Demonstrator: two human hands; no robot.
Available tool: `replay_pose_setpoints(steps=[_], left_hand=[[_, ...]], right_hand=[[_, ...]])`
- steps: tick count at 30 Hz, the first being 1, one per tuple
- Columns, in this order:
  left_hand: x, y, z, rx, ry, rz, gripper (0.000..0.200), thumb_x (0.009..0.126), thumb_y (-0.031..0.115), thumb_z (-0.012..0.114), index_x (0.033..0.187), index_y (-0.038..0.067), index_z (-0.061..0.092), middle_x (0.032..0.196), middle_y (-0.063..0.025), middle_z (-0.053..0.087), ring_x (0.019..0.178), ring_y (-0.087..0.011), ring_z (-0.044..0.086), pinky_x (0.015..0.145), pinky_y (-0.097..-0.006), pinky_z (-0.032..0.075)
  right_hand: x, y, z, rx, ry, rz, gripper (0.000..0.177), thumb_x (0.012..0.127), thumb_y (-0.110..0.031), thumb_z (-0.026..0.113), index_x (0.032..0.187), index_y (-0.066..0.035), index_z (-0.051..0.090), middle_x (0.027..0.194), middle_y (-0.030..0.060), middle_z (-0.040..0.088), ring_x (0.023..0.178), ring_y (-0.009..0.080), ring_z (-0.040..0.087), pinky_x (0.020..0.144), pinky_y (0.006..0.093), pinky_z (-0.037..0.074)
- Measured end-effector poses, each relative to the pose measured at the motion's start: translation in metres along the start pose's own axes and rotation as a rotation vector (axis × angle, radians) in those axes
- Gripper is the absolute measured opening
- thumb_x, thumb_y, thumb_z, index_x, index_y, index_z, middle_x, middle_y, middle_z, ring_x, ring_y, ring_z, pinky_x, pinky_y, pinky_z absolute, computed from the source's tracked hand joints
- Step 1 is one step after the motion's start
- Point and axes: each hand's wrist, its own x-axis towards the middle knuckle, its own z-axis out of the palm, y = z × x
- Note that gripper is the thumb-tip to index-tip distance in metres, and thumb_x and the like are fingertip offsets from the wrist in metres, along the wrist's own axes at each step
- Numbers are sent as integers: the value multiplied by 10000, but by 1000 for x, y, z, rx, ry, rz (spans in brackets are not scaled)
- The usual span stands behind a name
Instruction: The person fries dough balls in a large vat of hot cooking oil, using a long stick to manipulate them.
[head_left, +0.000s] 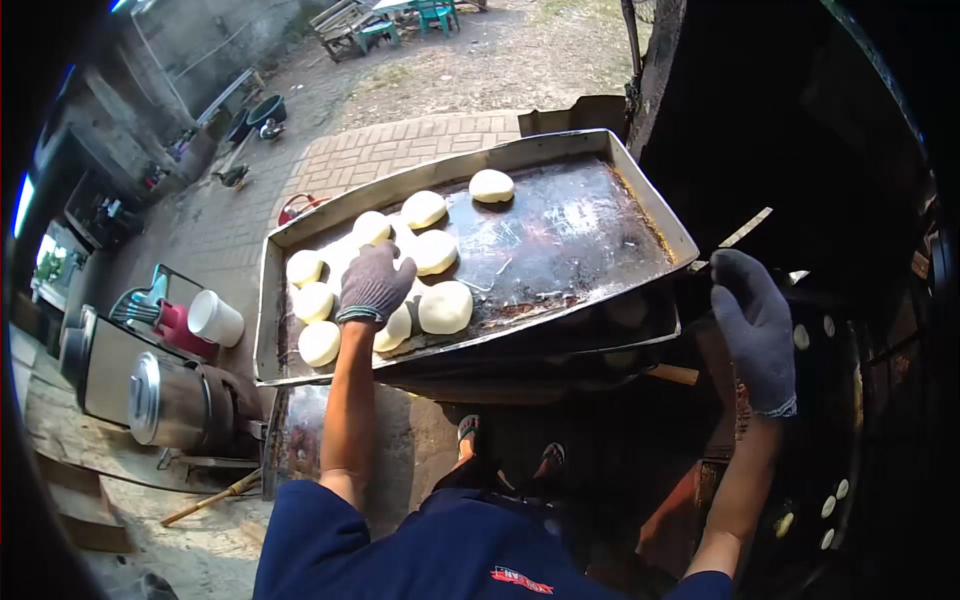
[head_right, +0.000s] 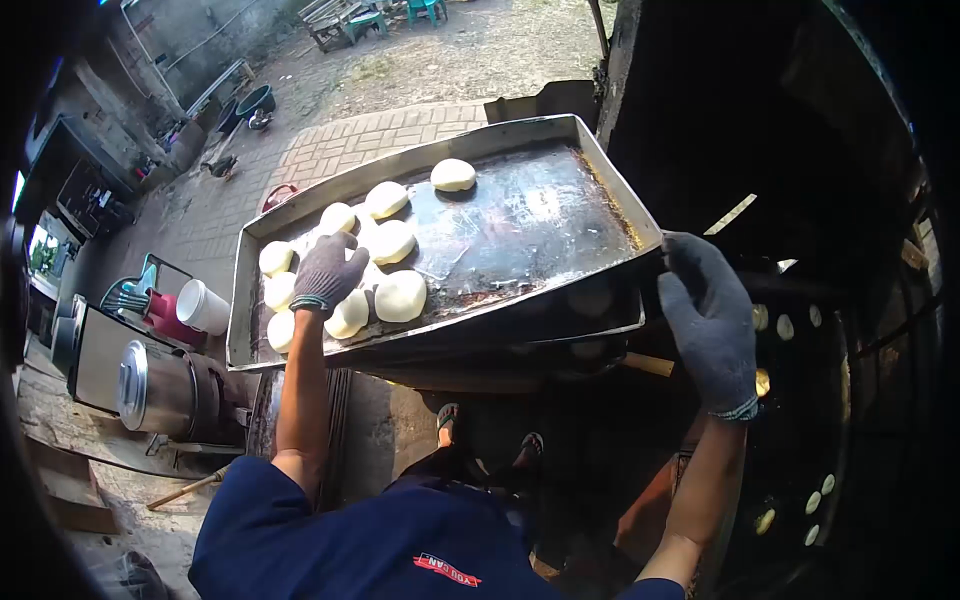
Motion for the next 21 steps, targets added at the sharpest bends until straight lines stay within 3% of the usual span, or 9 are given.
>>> replay_pose_setpoints(steps=[2,3,8,9,10,14,17,19,21], left_hand=[[-13,-46,-21,-17,-357,-205,540,818,394,560,1122,-50,611,1062,-291,638,1010,-384,630,893,-439,488],[-20,-71,-9,-193,-334,-110,565,808,399,573,1134,-61,602,1061,-290,642,1001,-376,637,896,-431,488],[-43,-94,7,-551,-517,48,588,731,430,704,1069,-48,645,1030,-241,670,916,-312,667,822,-389,509],[-44,-84,-3,-563,-556,44,547,746,340,751,1097,-60,623,933,-147,665,850,-205,628,790,-340,498],[-47,-75,-7,-515,-453,131,497,733,302,762,1054,-50,622,930,-133,652,837,-202,624,790,-335,499],[-37,1,-19,-826,-308,225,358,772,103,710,1082,-8,570,967,-107,634,908,-182,612,820,-328,506],[-40,128,-20,-1053,-407,494,346,806,59,671,1133,8,569,1023,-83,621,952,-169,603,865,-304,490],[-66,235,-10,-1192,-776,480,416,807,96,699,1181,8,540,1044,-84,616,974,-164,593,861,-300,492],[-92,340,44,-1102,-906,800,462,807,145,709,1208,7,526,1038,-100,619,947,-172,605,827,-303,511]], right_hand=[[46,3,86,-66,-521,54,391,885,-179,610,1199,52,583,1150,176,638,1078,251,614,976,335,462],[61,12,133,-149,-647,27,394,877,-214,568,1166,50,606,1083,206,657,1029,263,633,950,343,472],[75,43,301,-452,-930,-117,559,694,-374,661,981,105,632,934,308,656,878,390,662,794,417,525],[61,35,304,-416,-831,-110,589,668,-377,695,1040,74,623,965,303,658,912,382,659,835,397,520],[55,29,302,-363,-823,-124,598,668,-368,714,1098,31,599,1046,297,621,1004,384,619,885,408,500],[25,17,203,-263,-243,-153,530,680,-264,758,1112,-41,545,1141,218,519,1090,384,535,893,458,476],[-35,40,63,-3,157,111,439,745,-191,725,1115,-43,539,1041,150,609,972,276,624,873,379,504],[-105,71,-27,-36,479,317,476,765,-201,718,1178,-42,542,1098,116,626,1006,214,621,877,350,512],[-185,121,-102,-8,840,526,438,772,-184,711,1156,-22,575,1072,119,640,979,206,627,861,344,514]])
